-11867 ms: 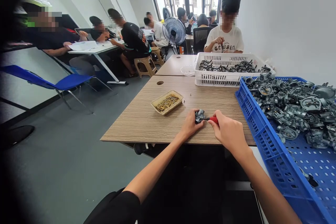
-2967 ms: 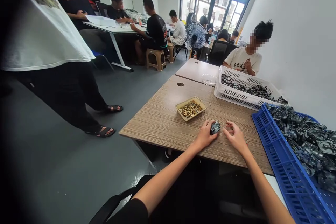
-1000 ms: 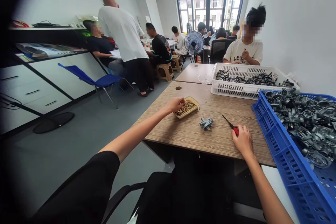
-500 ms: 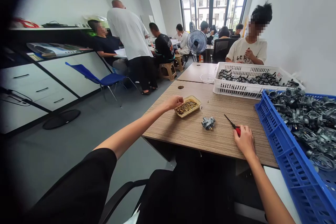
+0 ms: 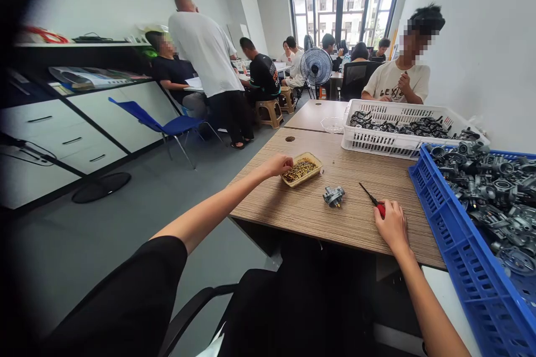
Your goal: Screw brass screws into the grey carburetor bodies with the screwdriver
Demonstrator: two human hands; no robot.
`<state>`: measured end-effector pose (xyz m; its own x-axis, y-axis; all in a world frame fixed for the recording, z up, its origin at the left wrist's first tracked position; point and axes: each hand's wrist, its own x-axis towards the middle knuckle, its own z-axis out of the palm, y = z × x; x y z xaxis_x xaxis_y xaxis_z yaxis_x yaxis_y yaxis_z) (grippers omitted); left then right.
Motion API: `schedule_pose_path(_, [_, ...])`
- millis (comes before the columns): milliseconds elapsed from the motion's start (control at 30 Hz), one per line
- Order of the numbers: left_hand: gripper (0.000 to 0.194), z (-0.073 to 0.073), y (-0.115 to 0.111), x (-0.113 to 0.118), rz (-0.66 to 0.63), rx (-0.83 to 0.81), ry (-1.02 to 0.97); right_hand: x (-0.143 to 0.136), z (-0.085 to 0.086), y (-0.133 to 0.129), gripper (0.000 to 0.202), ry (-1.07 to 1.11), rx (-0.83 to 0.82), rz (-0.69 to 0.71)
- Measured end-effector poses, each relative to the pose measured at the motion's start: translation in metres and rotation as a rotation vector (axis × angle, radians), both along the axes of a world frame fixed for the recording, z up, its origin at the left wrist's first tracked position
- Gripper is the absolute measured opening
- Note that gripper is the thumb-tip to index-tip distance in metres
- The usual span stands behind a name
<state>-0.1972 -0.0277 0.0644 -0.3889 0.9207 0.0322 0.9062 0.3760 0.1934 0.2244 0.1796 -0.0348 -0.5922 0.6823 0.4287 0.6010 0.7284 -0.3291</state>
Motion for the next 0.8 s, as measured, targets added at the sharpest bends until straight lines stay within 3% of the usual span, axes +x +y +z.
schedule_pose_path(500, [0.021,0.005,0.006,0.011,0.016,0.008,-0.005,0.0,0.004,-0.003,0.028,-0.007,-0.026,-0.005])
schedule_pose_path(800, [0.021,0.004,0.048,0.018,-0.015,0.061,0.018,0.0,0.004,-0.005,0.028,0.012,-0.038,0.003])
